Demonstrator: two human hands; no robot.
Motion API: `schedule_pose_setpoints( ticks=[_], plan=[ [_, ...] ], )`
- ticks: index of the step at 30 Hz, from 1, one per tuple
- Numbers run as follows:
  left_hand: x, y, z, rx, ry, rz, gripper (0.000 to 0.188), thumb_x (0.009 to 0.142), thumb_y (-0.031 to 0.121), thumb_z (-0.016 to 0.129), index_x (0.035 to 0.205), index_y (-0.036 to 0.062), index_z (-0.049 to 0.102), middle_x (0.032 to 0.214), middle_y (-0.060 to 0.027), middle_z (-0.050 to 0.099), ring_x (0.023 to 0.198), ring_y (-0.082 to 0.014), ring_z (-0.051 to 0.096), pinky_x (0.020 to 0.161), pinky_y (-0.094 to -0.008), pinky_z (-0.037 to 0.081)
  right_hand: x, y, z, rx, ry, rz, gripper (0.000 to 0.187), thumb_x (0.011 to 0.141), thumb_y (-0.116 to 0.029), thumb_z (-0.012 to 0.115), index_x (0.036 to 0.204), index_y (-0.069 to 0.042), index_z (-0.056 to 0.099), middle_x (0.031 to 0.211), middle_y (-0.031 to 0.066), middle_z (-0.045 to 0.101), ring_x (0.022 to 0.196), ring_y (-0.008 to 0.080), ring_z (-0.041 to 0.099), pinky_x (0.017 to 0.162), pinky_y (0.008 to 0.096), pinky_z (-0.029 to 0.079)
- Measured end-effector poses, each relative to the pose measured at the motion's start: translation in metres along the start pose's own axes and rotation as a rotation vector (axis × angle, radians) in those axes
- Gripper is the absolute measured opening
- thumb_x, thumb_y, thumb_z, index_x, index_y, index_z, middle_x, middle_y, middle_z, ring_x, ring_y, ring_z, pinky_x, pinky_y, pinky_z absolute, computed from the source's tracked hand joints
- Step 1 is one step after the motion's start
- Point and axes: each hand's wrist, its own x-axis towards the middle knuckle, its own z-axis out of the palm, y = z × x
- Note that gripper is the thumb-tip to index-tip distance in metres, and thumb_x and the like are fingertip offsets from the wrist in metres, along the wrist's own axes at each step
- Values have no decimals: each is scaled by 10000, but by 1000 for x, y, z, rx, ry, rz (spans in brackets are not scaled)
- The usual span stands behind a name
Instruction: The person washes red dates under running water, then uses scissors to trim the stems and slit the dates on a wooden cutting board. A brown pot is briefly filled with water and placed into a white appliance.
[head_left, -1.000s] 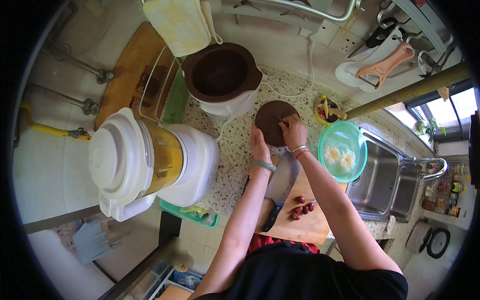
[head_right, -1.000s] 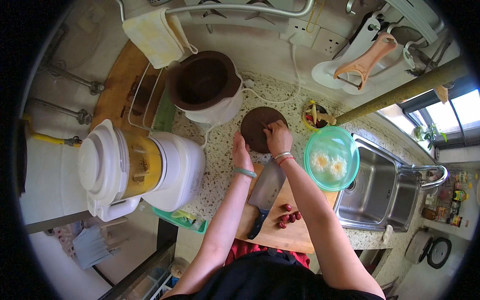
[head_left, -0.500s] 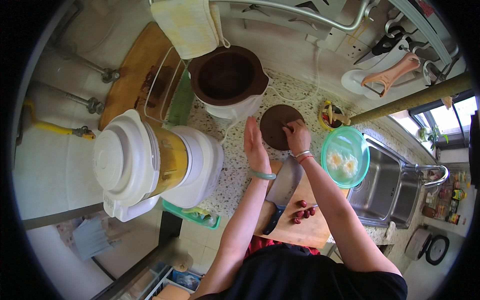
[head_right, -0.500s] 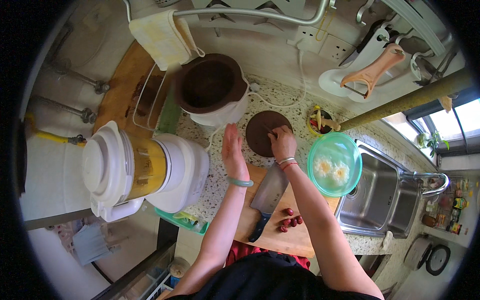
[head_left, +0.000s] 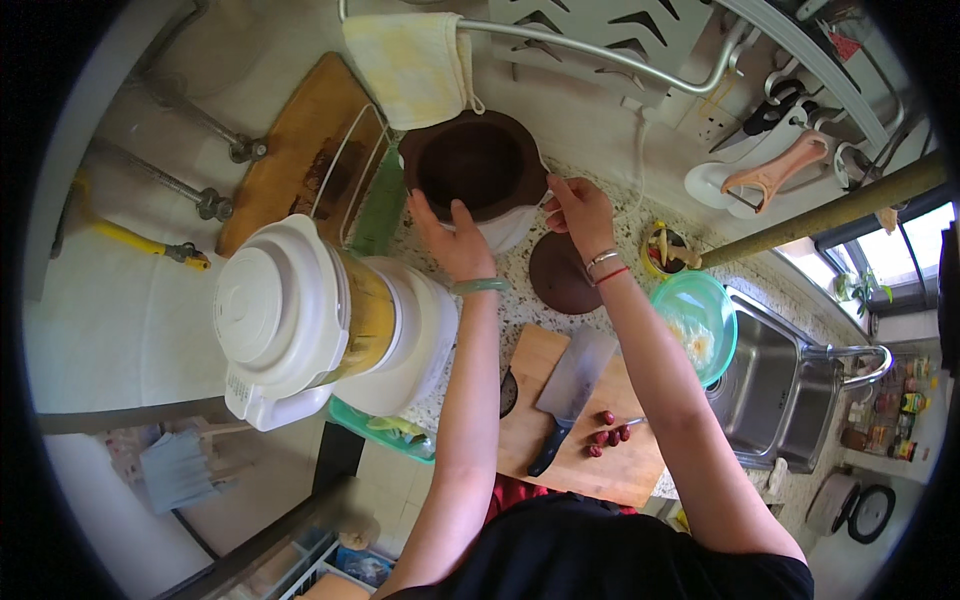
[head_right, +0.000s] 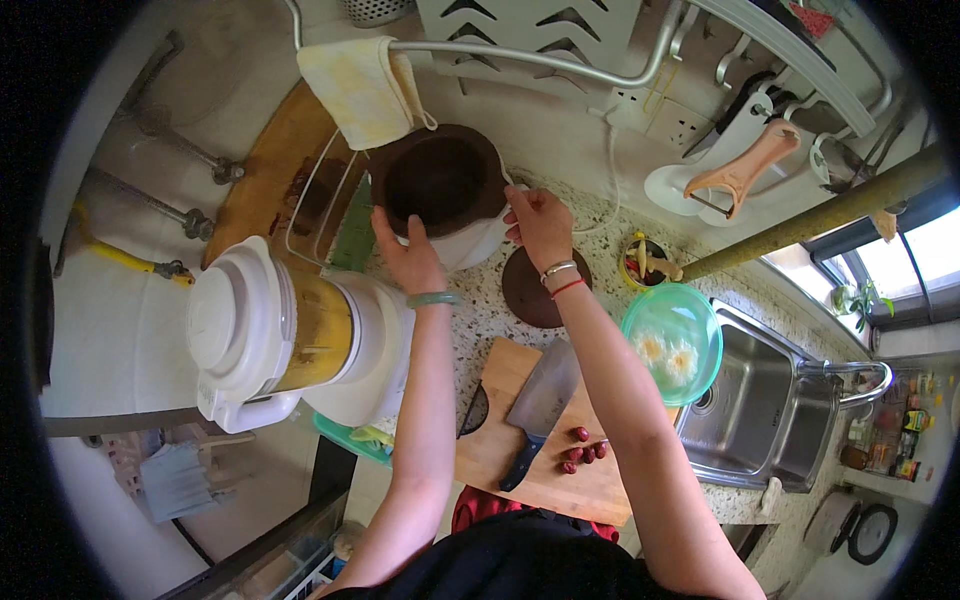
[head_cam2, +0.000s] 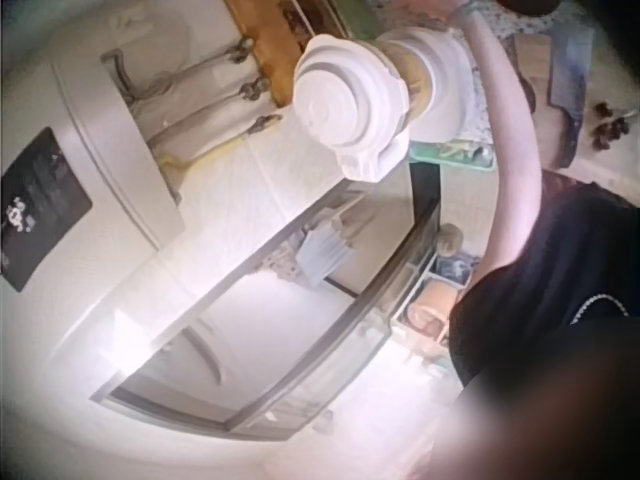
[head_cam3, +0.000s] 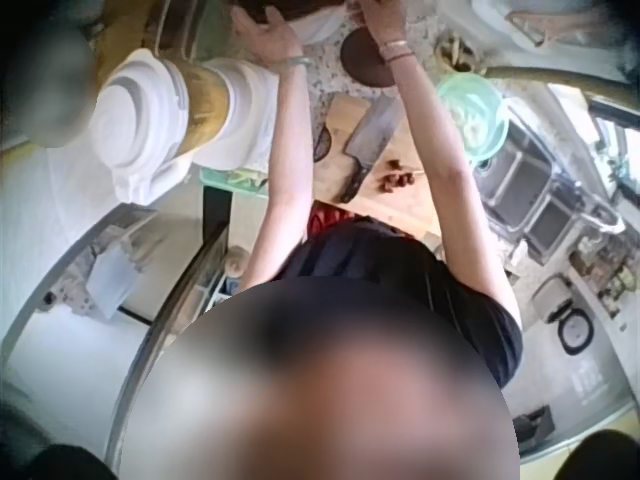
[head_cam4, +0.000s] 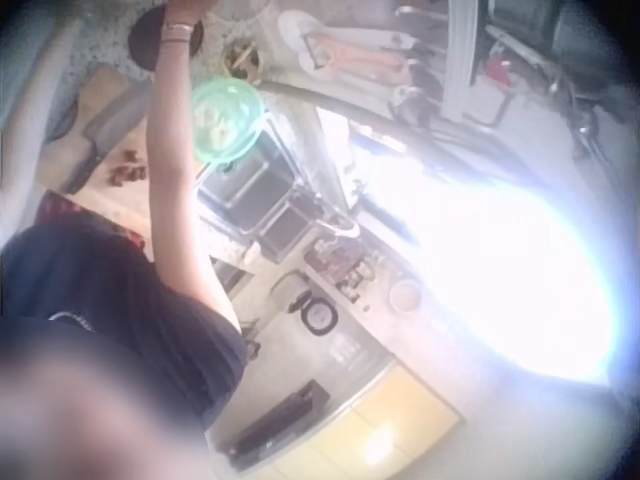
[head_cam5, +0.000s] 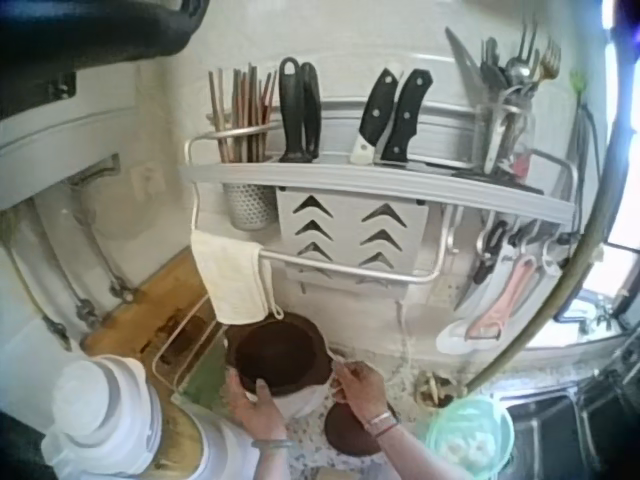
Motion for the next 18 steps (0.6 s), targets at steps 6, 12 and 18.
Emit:
schedule_pose_setpoints(
  ticks=[6,12,18],
  plan=[
    [-1,1,-2,14,-20,10,519,924,105,494,1404,2,327,1487,-219,251,1380,-336,244,1120,-407,200,3,-6,8,-111,19,11,327,825,-239,698,940,35,559,653,78,626,446,128,572,389,252,454],
    [10,-8,-2,-20,-18,-37,540,902,61,504,1408,9,323,1481,-214,265,1375,-331,256,1122,-406,200,4,-7,14,-190,19,8,364,812,-186,702,1029,43,522,660,95,635,467,154,608,394,277,492],
    [14,-16,6,-53,4,-53,620,831,-8,572,1404,24,338,1474,-213,283,1369,-331,273,1122,-400,209,14,-9,11,-109,-80,92,393,810,-170,702,1062,63,510,645,114,625,470,167,613,396,286,506]
  ],
)
